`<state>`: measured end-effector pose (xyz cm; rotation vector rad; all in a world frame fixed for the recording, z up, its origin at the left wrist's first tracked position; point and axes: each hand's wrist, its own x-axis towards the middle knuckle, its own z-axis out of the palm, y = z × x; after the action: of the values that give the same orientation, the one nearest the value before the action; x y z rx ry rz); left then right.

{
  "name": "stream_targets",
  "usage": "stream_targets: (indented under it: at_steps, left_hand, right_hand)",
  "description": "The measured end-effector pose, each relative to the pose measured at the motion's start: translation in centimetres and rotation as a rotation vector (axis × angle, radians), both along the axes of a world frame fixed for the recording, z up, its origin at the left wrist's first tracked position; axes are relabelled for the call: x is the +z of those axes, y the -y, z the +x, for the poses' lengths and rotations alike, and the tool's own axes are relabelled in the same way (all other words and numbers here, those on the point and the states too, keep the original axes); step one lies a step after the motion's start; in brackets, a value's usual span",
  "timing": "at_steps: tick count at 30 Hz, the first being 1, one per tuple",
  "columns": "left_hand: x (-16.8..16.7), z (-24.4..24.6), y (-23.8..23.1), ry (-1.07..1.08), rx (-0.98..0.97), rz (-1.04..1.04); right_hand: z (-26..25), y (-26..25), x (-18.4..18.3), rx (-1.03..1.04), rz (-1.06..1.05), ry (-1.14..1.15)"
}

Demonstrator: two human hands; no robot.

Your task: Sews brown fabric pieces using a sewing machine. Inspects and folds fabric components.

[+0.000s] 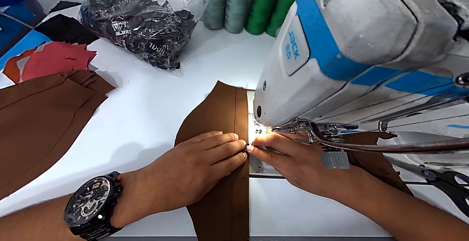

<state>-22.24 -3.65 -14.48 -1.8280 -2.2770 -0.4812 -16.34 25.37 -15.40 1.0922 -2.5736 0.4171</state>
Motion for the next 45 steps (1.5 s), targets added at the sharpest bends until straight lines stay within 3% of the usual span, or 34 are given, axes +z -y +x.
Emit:
stream_targets:
  at_steps: [20,28,34,45]
  left_hand:
    - [0.5,-0.3,0.5,-0.028,-0.029,-0.007]
    - [0.4,-2.1,-0.5,-0.03,0.014,-0.004]
    - [0.6,-2.6,-2.5,-0.012,-0.03,-0.008]
    - [0.3,-2.2,-3.6,-0.05,-0.023,0.0]
  right_hand:
    - [0.8,0.4,-0.1,-0.065,0.125,-0.037]
    - [1.3,-1.9,2.5,-0.216,0.205,-0.01]
    - [0.9,-2.1,3.0,-0.21,0.216,-0.059]
    - [0.6,-2.1,1.8,-0.19,0.194,0.089]
